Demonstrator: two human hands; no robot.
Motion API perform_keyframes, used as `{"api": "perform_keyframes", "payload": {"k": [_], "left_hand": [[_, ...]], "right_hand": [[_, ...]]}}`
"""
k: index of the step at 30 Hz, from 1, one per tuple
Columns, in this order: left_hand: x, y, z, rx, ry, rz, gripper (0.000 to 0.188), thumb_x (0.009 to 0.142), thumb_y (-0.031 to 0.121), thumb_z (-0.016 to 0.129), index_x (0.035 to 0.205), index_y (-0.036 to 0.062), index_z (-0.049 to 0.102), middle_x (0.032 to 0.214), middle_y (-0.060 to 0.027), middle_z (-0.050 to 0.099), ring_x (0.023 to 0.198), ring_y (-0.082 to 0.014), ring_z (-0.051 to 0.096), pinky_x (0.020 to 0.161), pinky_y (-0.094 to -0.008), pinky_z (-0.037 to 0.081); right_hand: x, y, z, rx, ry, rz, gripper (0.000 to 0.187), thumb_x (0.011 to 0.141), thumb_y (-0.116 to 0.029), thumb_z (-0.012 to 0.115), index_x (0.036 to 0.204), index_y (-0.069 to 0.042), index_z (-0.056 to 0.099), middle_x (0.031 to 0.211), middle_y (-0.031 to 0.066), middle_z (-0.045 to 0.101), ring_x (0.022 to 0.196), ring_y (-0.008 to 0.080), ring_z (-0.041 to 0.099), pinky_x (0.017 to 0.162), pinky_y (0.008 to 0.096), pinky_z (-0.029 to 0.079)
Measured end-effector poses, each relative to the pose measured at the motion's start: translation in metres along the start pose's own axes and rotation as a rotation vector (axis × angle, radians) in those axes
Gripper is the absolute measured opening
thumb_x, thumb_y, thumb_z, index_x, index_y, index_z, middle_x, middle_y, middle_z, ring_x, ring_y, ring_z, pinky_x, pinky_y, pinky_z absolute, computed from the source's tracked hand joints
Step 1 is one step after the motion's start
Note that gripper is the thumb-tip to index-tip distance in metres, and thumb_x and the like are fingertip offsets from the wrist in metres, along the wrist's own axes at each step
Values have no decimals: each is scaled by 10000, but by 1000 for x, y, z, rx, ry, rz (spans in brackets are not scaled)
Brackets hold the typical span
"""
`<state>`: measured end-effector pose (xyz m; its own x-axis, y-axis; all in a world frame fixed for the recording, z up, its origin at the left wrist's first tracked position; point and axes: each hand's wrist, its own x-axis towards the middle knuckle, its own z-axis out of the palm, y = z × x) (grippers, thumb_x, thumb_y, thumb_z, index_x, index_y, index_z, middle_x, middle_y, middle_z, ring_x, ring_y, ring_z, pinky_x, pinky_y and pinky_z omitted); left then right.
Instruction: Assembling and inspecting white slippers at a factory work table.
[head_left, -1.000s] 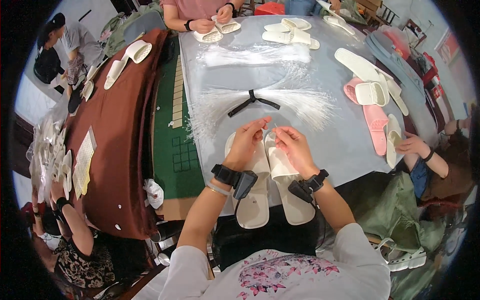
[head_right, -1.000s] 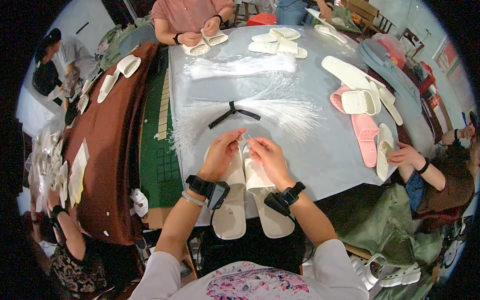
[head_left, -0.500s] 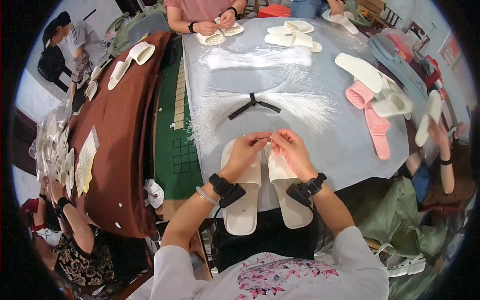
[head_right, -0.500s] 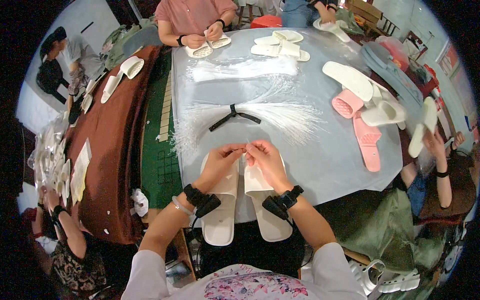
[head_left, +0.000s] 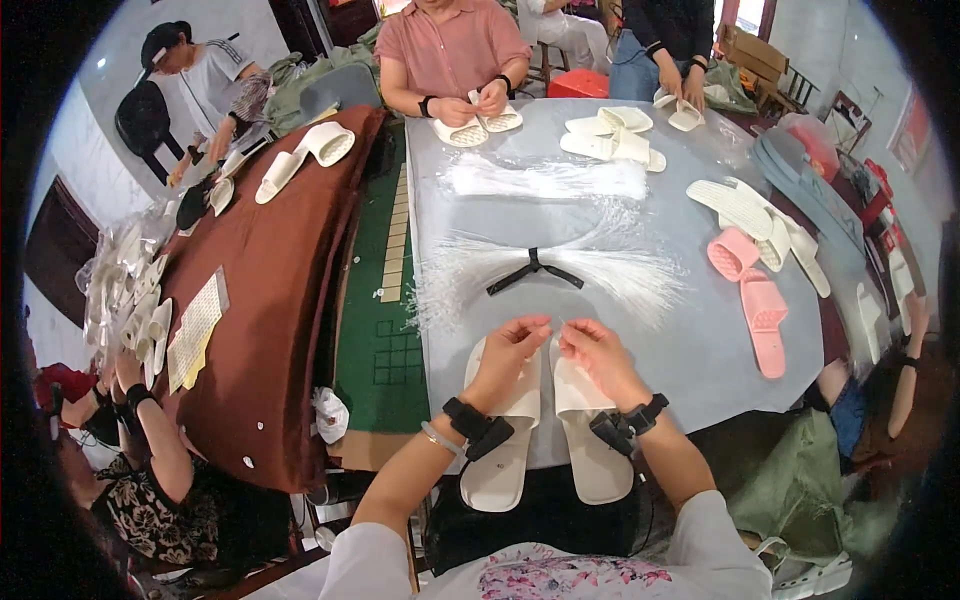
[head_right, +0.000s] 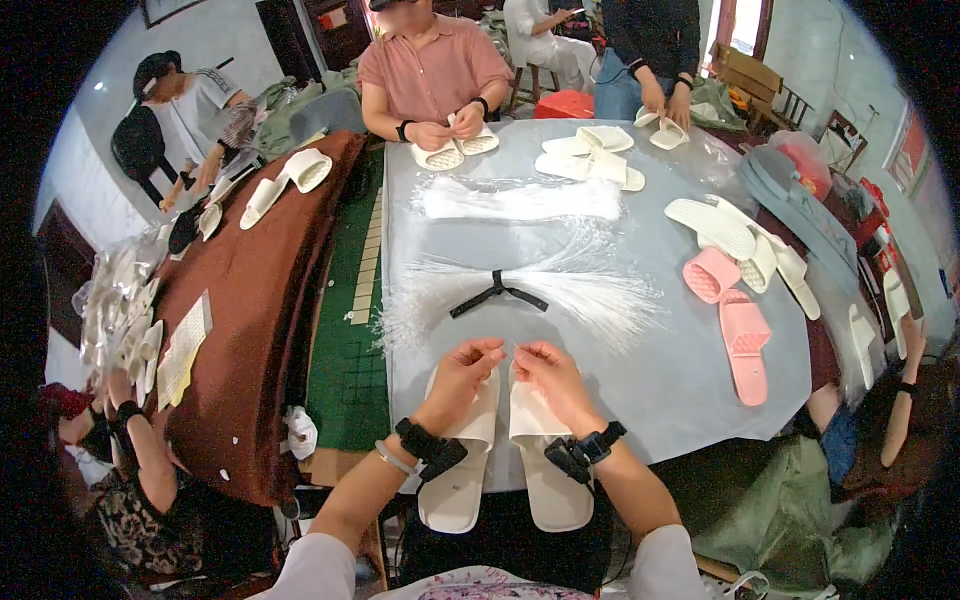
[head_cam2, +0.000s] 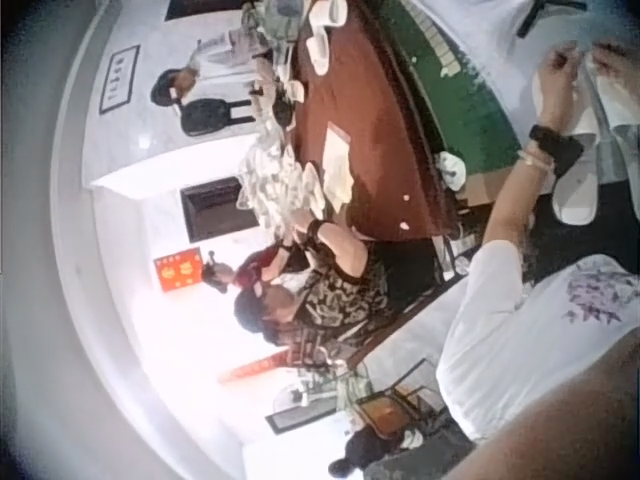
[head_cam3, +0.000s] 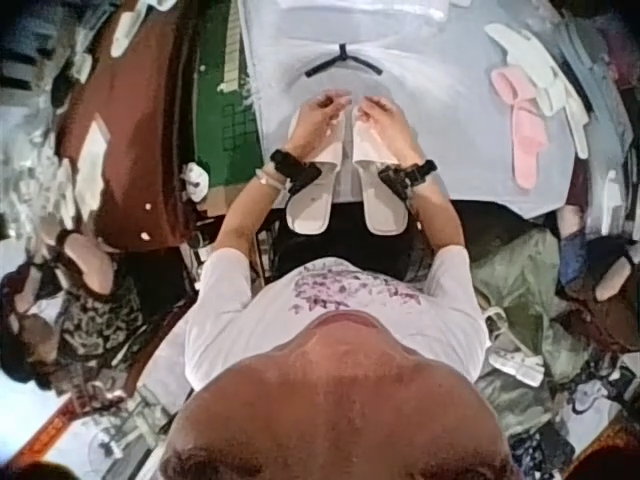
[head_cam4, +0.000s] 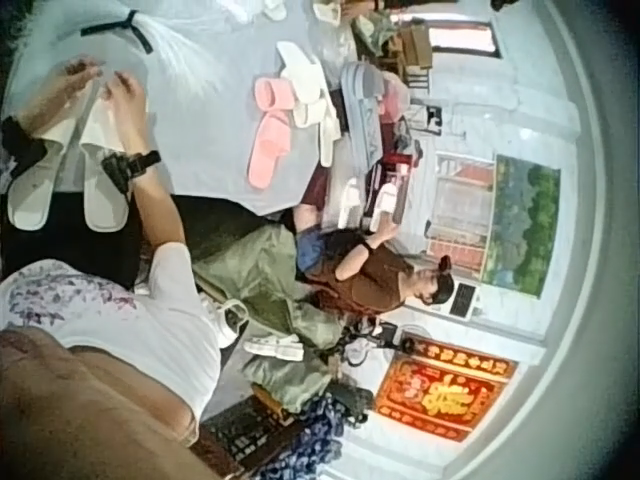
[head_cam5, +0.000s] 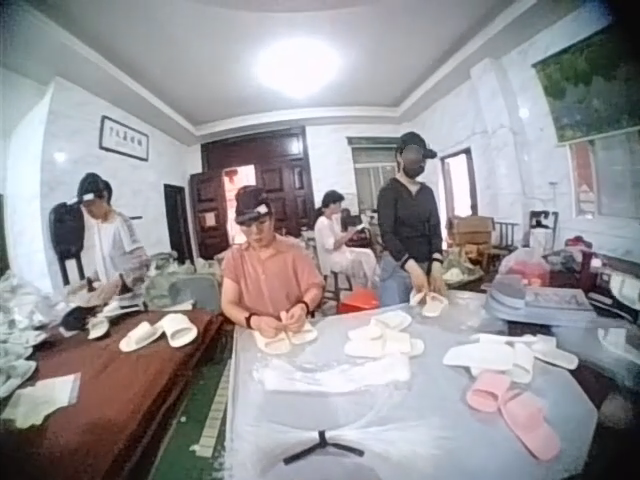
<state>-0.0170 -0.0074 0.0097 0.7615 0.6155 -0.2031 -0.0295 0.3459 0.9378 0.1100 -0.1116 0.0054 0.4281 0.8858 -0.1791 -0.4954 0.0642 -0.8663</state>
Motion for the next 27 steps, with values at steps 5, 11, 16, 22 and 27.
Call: {"api": "perform_keyframes", "payload": {"k": [5,11,16,22,27], "left_hand": [[-5,7,9,56,8,80,254,864,241,544,1019,42,578,799,41,547,653,-26,395,576,-156,313],[6,-2,2,-187,28,142,389,935,351,353,1121,49,511,760,36,463,582,-36,314,541,-171,282],[3,2,3,-215,101,148,325,922,274,417,1121,27,490,742,18,484,580,-43,339,536,-175,301],[-2,6,7,-130,70,172,278,893,163,488,1124,9,485,817,-33,587,580,-47,397,542,-168,323],[0,-1,4,-92,13,181,298,879,151,511,1144,15,496,853,-41,604,649,-52,469,587,-173,355]], "right_hand": [[-5,-8,11,-267,-18,-73,213,830,-160,579,939,23,562,780,31,576,708,89,534,655,206,421],[-2,2,3,-314,17,-188,182,836,-143,567,920,19,566,757,26,575,681,89,533,640,208,420],[0,4,-2,11,29,-143,173,842,-128,560,943,13,551,762,32,552,699,95,499,668,219,404],[-1,5,-2,36,-1,-154,181,846,-121,556,959,21,552,770,41,555,698,105,499,666,226,408],[-3,8,-4,29,0,-154,190,848,-119,553,980,18,558,799,50,572,714,105,511,680,226,417]]}}
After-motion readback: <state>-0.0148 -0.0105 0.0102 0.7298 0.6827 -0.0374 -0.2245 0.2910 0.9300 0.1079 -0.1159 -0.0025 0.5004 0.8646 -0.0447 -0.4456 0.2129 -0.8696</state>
